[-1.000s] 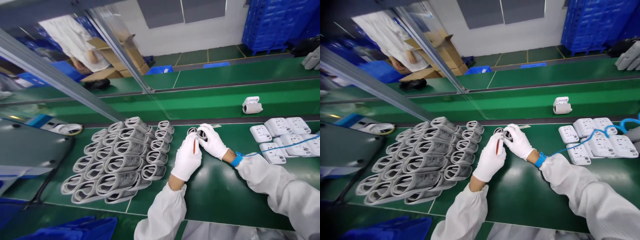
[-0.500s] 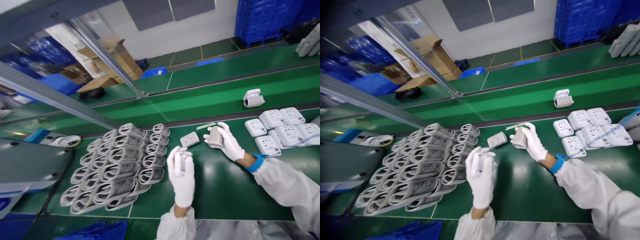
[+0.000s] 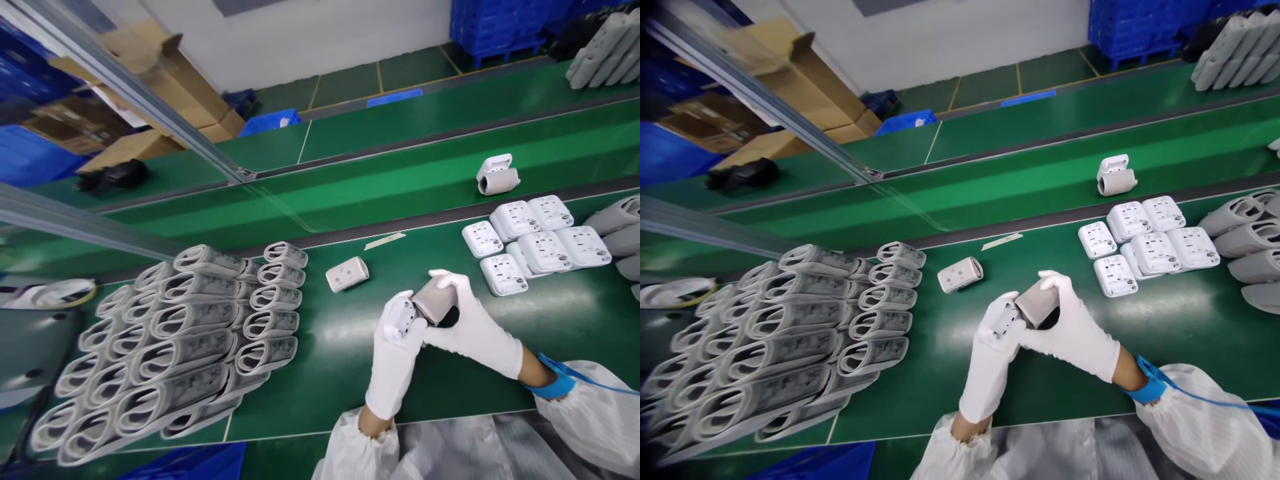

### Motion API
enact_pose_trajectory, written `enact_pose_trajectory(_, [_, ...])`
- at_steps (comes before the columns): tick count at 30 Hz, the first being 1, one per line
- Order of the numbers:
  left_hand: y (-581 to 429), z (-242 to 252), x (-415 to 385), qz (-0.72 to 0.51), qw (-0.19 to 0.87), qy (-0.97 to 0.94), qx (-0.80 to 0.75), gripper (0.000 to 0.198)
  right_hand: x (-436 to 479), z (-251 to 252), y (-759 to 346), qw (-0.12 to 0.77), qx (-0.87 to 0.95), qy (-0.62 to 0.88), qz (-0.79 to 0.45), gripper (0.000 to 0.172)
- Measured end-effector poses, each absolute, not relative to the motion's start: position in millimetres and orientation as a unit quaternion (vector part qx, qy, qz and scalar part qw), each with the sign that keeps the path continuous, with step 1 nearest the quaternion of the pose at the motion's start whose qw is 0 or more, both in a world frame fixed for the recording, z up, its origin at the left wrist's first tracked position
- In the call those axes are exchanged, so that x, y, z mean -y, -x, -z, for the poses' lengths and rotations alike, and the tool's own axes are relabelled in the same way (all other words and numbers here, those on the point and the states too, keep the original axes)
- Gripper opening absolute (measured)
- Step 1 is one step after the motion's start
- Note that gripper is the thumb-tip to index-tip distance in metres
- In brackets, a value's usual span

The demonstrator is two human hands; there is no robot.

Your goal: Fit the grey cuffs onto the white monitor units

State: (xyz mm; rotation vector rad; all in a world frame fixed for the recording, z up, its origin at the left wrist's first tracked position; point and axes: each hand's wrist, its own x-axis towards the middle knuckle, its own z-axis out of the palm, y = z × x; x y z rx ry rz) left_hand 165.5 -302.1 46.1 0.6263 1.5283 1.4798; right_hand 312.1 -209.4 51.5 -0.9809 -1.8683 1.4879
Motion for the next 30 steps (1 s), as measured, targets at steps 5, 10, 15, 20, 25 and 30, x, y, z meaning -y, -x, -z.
enact_pose_trajectory(5, [-174.8,-51.3,299.1,-0.657,0.501,-0.207,-0.525,0.089,205.6,-50.2,-315.2,0.288,0.633,0.415,-0.587,0.064])
enact_pose_trajectory(10, [-190.3,-70.0,300.0,-0.714,0.480,-0.167,-0.482,0.084,213.0,-62.1,-331.6,0.313,0.554,0.344,-0.690,0.094])
enact_pose_trajectory(15, [-202.6,-73.3,303.5,-0.709,0.488,-0.194,-0.472,0.071,233.0,-58.2,-329.3,0.360,0.635,0.318,-0.605,0.081])
enact_pose_trajectory(20, [-208.8,-69.6,308.2,-0.726,0.468,-0.219,-0.455,0.072,240.3,-51.6,-326.2,0.396,0.674,0.315,-0.538,0.076])
enact_pose_trajectory(25, [-213.2,-76.3,310.8,-0.720,0.405,-0.272,-0.494,0.068,244.2,-51.9,-329.5,0.406,0.666,0.332,-0.530,0.079])
enact_pose_trajectory(30, [-212.7,-78.3,314.6,-0.705,0.370,-0.318,-0.515,0.067,248.8,-54.2,-330.9,0.412,0.665,0.321,-0.534,0.081])
